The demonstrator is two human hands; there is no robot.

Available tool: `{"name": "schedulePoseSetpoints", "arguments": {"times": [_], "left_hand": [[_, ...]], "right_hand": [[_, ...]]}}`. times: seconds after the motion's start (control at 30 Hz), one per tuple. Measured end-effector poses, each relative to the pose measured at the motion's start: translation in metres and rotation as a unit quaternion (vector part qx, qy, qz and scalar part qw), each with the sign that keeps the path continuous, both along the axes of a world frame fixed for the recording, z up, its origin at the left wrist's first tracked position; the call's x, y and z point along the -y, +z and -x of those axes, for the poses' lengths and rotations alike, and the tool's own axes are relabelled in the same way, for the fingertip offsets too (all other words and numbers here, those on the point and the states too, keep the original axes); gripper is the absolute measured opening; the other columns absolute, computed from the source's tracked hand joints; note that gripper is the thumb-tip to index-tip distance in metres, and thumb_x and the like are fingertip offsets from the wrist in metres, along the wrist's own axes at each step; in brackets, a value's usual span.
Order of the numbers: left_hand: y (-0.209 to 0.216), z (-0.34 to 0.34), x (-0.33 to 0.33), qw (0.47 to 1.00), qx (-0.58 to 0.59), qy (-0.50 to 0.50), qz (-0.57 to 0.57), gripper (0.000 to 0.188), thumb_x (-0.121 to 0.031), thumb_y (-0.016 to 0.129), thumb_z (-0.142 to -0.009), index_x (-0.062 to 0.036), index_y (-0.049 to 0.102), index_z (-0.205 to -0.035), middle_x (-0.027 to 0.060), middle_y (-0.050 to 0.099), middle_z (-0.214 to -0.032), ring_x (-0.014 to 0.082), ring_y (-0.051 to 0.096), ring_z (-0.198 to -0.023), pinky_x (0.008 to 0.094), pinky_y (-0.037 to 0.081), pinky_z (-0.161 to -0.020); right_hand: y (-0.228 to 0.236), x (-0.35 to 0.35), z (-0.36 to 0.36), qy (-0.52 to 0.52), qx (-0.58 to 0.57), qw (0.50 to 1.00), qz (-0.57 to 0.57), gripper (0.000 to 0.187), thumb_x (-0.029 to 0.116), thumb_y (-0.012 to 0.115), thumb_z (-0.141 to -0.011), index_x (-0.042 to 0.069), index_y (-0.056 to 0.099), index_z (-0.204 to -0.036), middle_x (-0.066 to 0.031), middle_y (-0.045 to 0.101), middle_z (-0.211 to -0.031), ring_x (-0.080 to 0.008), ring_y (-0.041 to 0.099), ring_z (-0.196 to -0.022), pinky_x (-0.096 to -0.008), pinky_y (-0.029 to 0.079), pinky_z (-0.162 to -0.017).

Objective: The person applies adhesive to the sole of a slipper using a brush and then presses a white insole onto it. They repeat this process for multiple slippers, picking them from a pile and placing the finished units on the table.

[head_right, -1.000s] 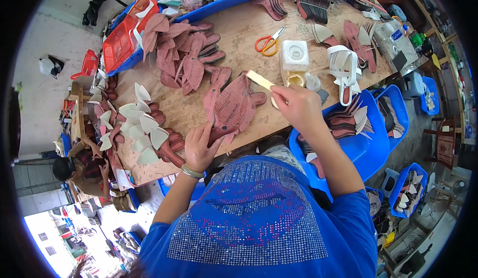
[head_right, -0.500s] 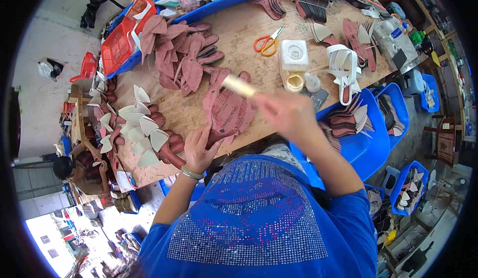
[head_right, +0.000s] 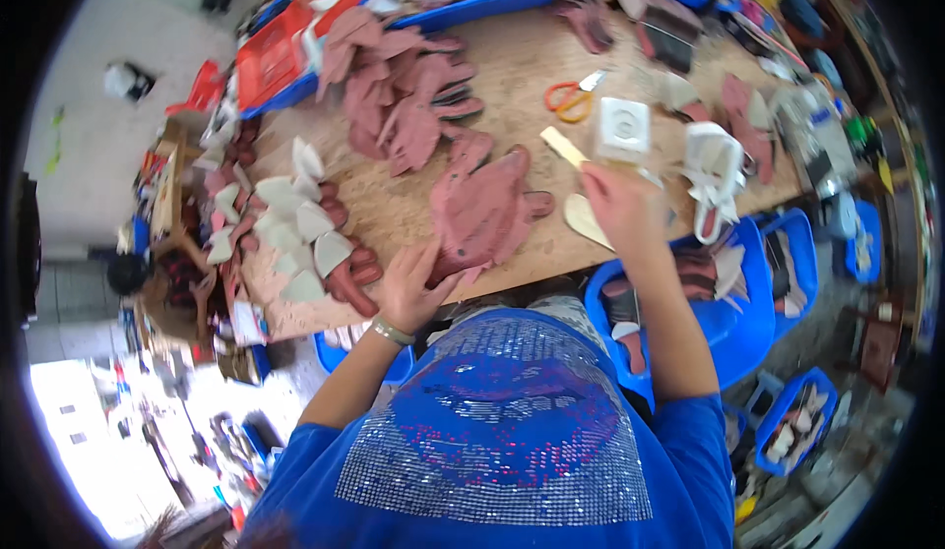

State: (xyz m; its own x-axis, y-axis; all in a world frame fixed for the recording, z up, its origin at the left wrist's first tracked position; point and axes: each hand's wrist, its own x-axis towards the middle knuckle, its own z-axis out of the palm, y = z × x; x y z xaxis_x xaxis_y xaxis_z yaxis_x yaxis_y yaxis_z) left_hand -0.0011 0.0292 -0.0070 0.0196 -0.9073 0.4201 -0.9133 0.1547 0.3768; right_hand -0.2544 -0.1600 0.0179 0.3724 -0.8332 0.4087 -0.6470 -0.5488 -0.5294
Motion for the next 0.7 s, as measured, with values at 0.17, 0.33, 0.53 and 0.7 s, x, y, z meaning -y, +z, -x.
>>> {"name": "schedulePoseSetpoints", "arguments": {"times": [0.17,0.33,0.53,0.7], "left_hand": [[-0.004,0.004,-0.01,0.998,-0.052,0.023,-0.001,0.065,-0.025,0.082,-0.068,0.0004,0.058,-0.122,0.0158,0.065,-0.099,0.0315,0.062,-0.085,0.0401,0.049,-0.072],[-0.013,-0.003,-0.039,0.993,-0.076,0.082,-0.044,0.076,-0.026,0.078,-0.073,0.0017,0.045,-0.135,0.0155,0.062,-0.111,0.0328,0.06,-0.099,0.0412,0.046,-0.085],[-0.028,-0.015,-0.082,0.971,-0.145,0.18,-0.059,0.075,-0.025,0.069,-0.083,0.0026,0.031,-0.141,0.0193,0.06,-0.118,0.0324,0.058,-0.107,0.0406,0.043,-0.092],[-0.062,-0.037,-0.121,0.794,-0.49,0.359,-0.023,0.046,-0.022,0.049,-0.097,-0.0002,0.035,-0.135,0.0141,0.059,-0.114,0.0235,0.058,-0.105,0.0348,0.044,-0.09]], "right_hand": [[0.007,-0.013,-0.009,0.079,0.014,0.996,-0.049,0.015,0.017,0.069,-0.084,0.008,0.072,-0.095,-0.0137,0.069,-0.083,-0.0278,0.067,-0.072,-0.0327,0.052,-0.063],[0.001,-0.002,-0.013,0.07,0.118,0.968,-0.21,0.019,0.014,0.068,-0.088,0.004,0.072,-0.103,-0.008,0.072,-0.089,-0.0114,0.065,-0.078,-0.0264,0.051,-0.07],[-0.008,-0.007,-0.041,0.075,0.147,0.948,-0.274,0.023,0.014,0.068,-0.088,0.003,0.07,-0.109,-0.0014,0.068,-0.086,-0.006,0.059,-0.08,-0.0214,0.047,-0.076],[-0.006,-0.019,-0.057,0.083,0.192,0.935,-0.288,0.024,0.013,0.066,-0.09,0.001,0.069,-0.11,0.0006,0.066,-0.09,-0.0045,0.057,-0.083,-0.0191,0.045,-0.075]]}}
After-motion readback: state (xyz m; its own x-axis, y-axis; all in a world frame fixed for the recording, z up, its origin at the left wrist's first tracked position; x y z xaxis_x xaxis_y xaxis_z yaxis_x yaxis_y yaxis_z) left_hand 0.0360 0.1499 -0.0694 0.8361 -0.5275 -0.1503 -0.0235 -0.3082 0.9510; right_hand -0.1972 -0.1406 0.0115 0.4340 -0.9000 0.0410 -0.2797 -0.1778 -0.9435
